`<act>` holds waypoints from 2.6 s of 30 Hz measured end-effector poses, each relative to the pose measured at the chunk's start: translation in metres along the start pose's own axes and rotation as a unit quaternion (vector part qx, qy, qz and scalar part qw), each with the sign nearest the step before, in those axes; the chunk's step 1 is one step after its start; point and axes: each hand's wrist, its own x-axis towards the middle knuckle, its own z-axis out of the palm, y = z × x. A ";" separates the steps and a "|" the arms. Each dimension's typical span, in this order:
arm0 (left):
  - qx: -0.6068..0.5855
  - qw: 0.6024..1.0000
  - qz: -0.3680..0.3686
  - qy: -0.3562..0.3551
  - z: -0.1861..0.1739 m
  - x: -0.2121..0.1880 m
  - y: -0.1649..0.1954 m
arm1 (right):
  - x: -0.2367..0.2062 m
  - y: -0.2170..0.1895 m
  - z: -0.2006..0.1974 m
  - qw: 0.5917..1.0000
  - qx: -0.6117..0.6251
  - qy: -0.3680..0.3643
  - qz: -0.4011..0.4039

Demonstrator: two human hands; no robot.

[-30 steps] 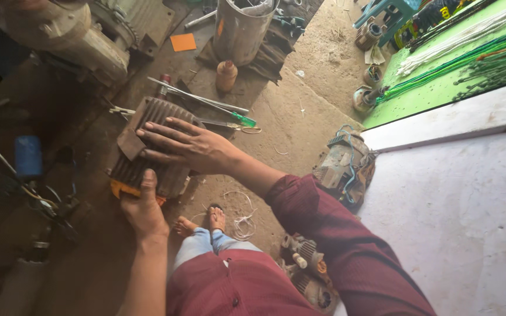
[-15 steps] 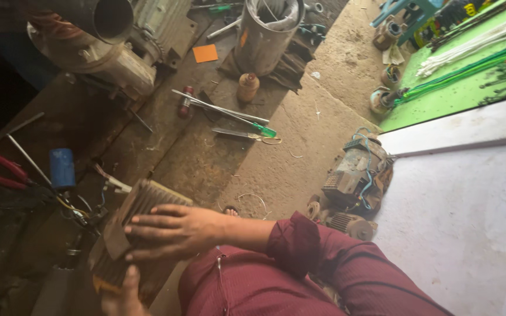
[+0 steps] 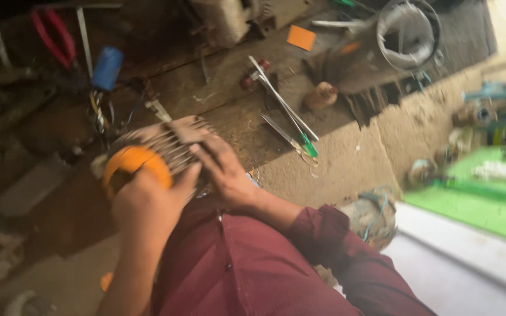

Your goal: The person works on an electric motor at a cluttered workbench. They use a screwdriver to pry at the motor's fan end, remove the fan cover, handle the orange fan and rotor assembly, press the fan back into place, then fit a mounting flange onto the motor housing and tap it with a hammer and screwdriver to seat it.

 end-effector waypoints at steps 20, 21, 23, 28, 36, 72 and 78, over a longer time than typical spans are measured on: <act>0.120 0.990 0.062 0.046 0.015 0.025 0.117 | -0.014 0.063 -0.096 0.954 -0.007 -0.273 0.123; 0.092 0.984 0.108 0.109 0.008 0.020 0.114 | -0.013 0.062 -0.098 0.965 -0.024 -0.254 0.054; 0.039 0.953 0.196 0.227 -0.008 0.004 0.099 | -0.010 0.060 -0.101 0.972 -0.051 -0.215 -0.081; -0.167 0.965 0.048 0.196 -0.033 -0.021 0.024 | -0.007 0.042 -0.108 0.963 -0.030 -0.222 0.146; -0.211 0.956 0.142 0.148 -0.005 -0.003 -0.032 | -0.001 -0.006 -0.097 0.988 -0.083 -0.047 0.122; 0.121 0.801 0.578 -0.100 -0.043 0.121 -0.003 | -0.001 -0.032 -0.025 0.967 -0.253 -0.024 0.009; 0.115 0.855 0.395 -0.315 -0.033 0.132 0.036 | -0.003 -0.032 -0.018 0.965 -0.261 -0.026 0.009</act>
